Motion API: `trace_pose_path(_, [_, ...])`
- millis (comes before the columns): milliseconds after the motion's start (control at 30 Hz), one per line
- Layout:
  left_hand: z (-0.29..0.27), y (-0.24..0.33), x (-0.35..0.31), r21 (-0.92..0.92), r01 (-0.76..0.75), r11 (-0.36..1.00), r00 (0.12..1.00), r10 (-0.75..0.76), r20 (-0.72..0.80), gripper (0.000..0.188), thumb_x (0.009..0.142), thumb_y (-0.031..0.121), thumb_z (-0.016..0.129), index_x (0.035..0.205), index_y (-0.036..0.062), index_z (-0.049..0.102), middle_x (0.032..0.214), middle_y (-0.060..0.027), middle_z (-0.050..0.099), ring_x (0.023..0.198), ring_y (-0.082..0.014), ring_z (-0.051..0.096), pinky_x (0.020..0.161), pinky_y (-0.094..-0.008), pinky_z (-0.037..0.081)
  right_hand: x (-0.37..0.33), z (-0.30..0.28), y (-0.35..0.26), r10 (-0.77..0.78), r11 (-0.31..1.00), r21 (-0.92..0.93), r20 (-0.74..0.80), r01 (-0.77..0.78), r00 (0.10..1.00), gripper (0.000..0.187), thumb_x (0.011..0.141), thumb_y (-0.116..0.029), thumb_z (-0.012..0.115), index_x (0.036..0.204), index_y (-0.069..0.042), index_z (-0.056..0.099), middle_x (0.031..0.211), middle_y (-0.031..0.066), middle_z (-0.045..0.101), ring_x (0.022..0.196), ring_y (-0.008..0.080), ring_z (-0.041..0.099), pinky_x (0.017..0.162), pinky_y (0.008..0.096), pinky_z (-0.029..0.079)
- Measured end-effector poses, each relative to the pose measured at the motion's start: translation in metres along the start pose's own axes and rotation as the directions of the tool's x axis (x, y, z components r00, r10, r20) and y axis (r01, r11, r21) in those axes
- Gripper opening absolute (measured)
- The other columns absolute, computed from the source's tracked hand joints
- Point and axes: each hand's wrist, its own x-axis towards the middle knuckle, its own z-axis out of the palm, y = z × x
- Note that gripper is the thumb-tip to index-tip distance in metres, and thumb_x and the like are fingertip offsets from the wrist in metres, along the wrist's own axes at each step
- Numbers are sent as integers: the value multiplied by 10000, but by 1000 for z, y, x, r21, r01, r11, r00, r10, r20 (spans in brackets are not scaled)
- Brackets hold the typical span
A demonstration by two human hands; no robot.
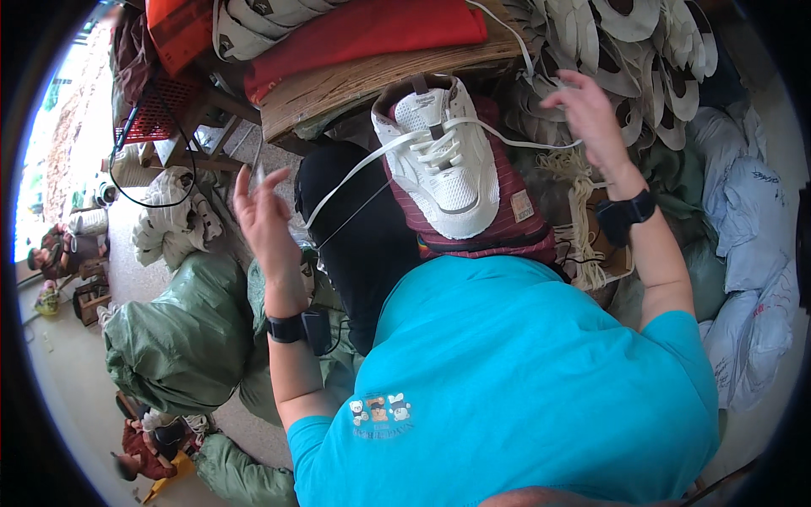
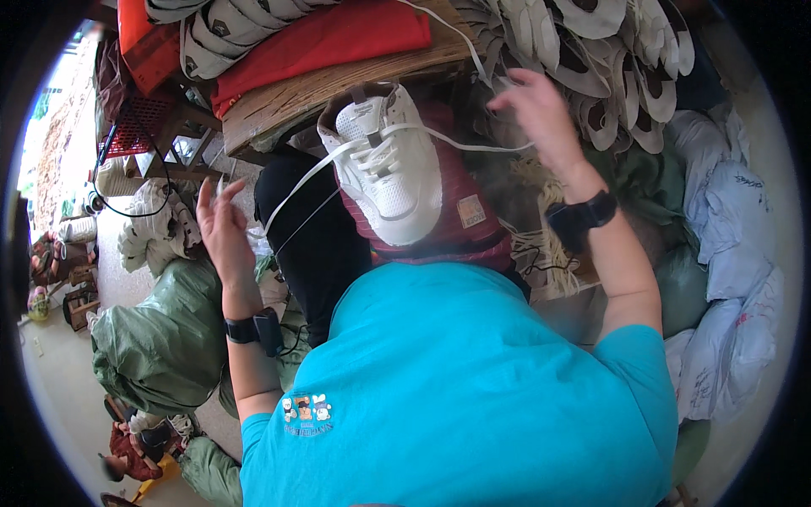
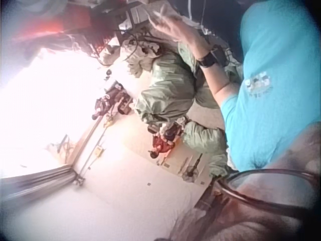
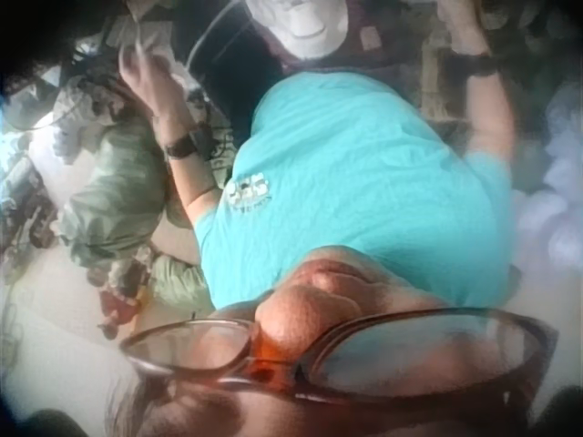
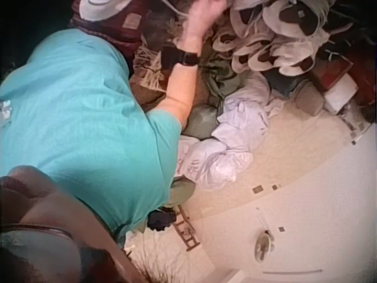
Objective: The person sits on the floor and threads white shoelaces through the eyelets of a white sneaker held on their lap. They pull the laces tight and adjust the fit repeatedly, then place the shoe aside and pick up another shoe to continue the lacing process.
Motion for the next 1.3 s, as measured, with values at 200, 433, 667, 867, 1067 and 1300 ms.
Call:
trace_pose_path(200, [89, 6, -17, -13, 107, 994, 949, -98, 298, 248, 1048, 109, 499, 1255, -15, 554, 1057, -95, 705, 817, -81, 645, 702, -200, 485, -5, 77, -15, -108, 993, 4, 413, 117, 904, 172, 1002, -135, 560, 1118, -16, 605, 916, 28, 683, 714, 40, 564, 640, 192, 463])
trace_pose_path(433, [115, -13, -29, 132, 170, 977, 872, -212, 442, 227, 1060, 206, 510, 1082, 10, 622, 830, -21, 650, 646, -35, 490, 588, -187, 395, 1, 90, -21, -60, 970, -182, 473, 164, 879, 172, 928, -184, 634, 922, -13, 650, 807, 59, 676, 719, 122, 625, 662, 289, 500])
trace_pose_path(667, [116, 3, -30, 265, 161, 951, 868, -264, 421, 271, 1050, 248, 541, 1004, 4, 649, 673, 45, 549, 487, -12, 400, 428, -196, 296, 2, 102, -58, -320, 456, -603, 576, 655, 753, 58, 867, -92, 582, 862, -38, 604, 723, 102, 656, 688, 218, 665, 638, 362, 501])
trace_pose_path(867, [108, -9, -33, 322, 177, 930, 874, -299, 384, 199, 1021, 182, 588, 1023, -6, 653, 717, 55, 561, 549, -16, 478, 464, -188, 347, -12, 121, -68, -232, -187, -590, 804, 786, 548, 212, 815, -126, 624, 975, 5, 575, 688, 87, 664, 670, 259, 680, 672, 382, 510])
trace_pose_path(1067, [105, -11, -29, 405, 48, 913, 896, -219, 386, 195, 1000, 156, 615, 992, -32, 666, 764, 33, 610, 664, -11, 496, 587, -174, 408, 0, 117, -79, -131, -91, -507, 859, 857, 494, 350, 843, -110, 611, 1139, 28, 487, 719, 123, 701, 709, 286, 719, 670, 386, 550])
trace_pose_path(1300, [113, 2, -30, 433, 78, 898, 886, -261, 383, 191, 979, 147, 626, 943, -32, 684, 765, 35, 605, 700, -30, 505, 620, -198, 420, 14, 111, -88, -65, 62, -476, 875, 877, 479, 404, 828, -34, 619, 1181, 59, 447, 716, 179, 670, 722, 336, 713, 591, 421, 554])
